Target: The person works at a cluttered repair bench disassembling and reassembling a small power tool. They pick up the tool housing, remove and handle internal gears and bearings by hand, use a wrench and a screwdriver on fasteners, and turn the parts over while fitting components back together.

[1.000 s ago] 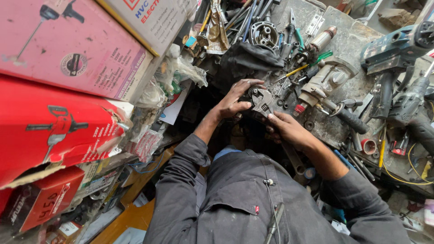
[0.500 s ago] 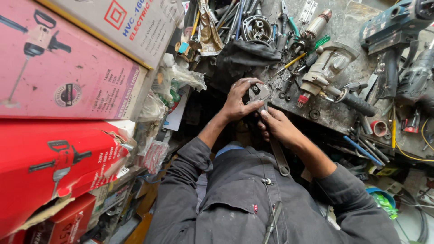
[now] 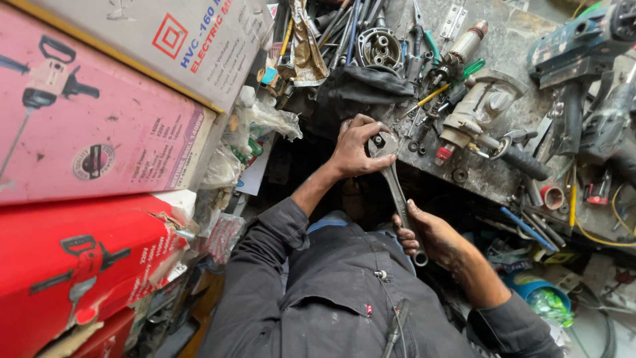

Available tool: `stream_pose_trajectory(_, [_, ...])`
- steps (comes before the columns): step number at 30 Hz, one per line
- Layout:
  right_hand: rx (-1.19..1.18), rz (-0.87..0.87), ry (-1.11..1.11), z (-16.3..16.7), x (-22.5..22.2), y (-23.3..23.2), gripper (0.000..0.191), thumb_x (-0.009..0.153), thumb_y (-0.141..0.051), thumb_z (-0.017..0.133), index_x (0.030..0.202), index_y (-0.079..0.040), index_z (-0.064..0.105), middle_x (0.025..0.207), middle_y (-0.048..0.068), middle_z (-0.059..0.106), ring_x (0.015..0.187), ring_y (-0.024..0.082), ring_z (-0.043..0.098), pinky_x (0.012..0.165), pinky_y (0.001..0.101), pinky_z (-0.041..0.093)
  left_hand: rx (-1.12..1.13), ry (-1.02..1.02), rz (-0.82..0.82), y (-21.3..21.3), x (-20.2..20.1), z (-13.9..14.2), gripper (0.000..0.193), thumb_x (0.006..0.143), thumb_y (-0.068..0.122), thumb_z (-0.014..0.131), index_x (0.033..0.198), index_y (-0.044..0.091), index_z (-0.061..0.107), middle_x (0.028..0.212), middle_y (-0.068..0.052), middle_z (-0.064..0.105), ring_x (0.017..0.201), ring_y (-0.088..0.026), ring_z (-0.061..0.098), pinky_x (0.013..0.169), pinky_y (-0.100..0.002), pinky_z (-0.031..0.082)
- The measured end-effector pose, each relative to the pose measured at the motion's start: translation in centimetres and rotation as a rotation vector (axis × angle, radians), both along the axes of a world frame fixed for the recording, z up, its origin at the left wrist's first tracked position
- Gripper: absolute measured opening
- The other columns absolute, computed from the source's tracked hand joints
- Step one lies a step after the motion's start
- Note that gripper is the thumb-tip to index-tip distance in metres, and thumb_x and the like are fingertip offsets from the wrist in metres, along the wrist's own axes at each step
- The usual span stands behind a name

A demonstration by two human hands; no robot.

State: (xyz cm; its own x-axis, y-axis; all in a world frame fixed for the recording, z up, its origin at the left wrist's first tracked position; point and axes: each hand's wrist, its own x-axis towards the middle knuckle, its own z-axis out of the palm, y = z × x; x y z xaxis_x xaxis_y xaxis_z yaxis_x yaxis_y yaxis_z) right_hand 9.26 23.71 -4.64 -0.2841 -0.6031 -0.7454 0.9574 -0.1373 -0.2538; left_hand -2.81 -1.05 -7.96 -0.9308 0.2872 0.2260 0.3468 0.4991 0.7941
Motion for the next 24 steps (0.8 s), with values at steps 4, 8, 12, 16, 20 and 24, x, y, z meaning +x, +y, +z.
stream_pose_trajectory(4, [-0.174, 0.072, -0.071, -0.9, -1.1, 0.6, 0.056, 0.101, -0.063, 0.036, 0.088, -0.012, 0.051, 0.066, -0.004, 0.037, 0.053, 0.009, 0.031, 0.047, 0.0253, 0.027, 0.008, 0.026, 0.094, 0.6, 0.3, -0.1, 0.054, 0.071, 0.055, 0.081, 0.107, 0.016, 0.074, 0.108, -0.006, 0.065, 0.113, -0.023, 0.059, 0.108, -0.044, 0.036])
stream_pose_trajectory(8, [-0.216, 0.181, -0.093, -1.2, -3.0, 2.1, 0.057, 0.101, -0.066, 0.033, 0.084, -0.013, 0.046, 0.065, -0.005, 0.031, 0.053, 0.009, 0.026, 0.048, 0.0268, 0.025, -0.021, 0.035, 0.158, 1.1, 0.6, 0.2, 0.046, 0.073, 0.053, 0.08, 0.101, 0.017, 0.077, 0.103, -0.005, 0.065, 0.11, -0.024, 0.061, 0.108, -0.043, 0.039])
stream_pose_trajectory(12, [-0.243, 0.263, -0.133, -1.9, -3.8, 2.4, 0.058, 0.098, -0.068, 0.032, 0.082, -0.014, 0.044, 0.064, -0.004, 0.028, 0.055, 0.011, 0.025, 0.051, 0.0288, 0.026, 0.0, 0.038, 0.183, 1.4, 0.6, 0.6, 0.045, 0.076, 0.054, 0.079, 0.101, 0.016, 0.076, 0.101, -0.005, 0.065, 0.108, -0.025, 0.061, 0.105, -0.044, 0.041])
stream_pose_trajectory(16, [-0.286, 0.323, -0.127, -2.1, -5.0, 3.0, 0.059, 0.096, -0.069, 0.033, 0.081, -0.013, 0.043, 0.065, -0.004, 0.028, 0.056, 0.012, 0.025, 0.051, 0.0291, 0.025, 0.013, 0.078, 0.187, 1.2, 0.8, 0.5, 0.043, 0.076, 0.052, 0.079, 0.1, 0.015, 0.076, 0.101, -0.008, 0.064, 0.106, -0.028, 0.061, 0.103, -0.045, 0.042])
stream_pose_trajectory(20, [-0.125, 0.435, -0.111, -1.5, -8.4, 5.0, 0.06, 0.102, -0.069, 0.036, 0.079, -0.014, 0.042, 0.062, -0.007, 0.026, 0.048, 0.009, 0.02, 0.043, 0.0276, 0.019, 0.107, 0.021, 0.207, 0.6, 0.5, 0.0, 0.045, 0.079, 0.049, 0.078, 0.101, 0.01, 0.071, 0.103, -0.009, 0.066, 0.104, -0.03, 0.064, 0.097, -0.042, 0.047])
stream_pose_trajectory(24, [-0.181, 0.502, -0.163, -1.7, -10.0, 4.9, 0.06, 0.097, -0.07, 0.032, 0.078, -0.014, 0.042, 0.062, -0.004, 0.027, 0.049, 0.01, 0.02, 0.043, 0.028, 0.018, 0.158, 0.076, 0.259, 1.3, 0.8, -0.6, 0.039, 0.084, 0.045, 0.077, 0.1, 0.011, 0.07, 0.103, -0.008, 0.067, 0.105, -0.031, 0.065, 0.097, -0.041, 0.049])
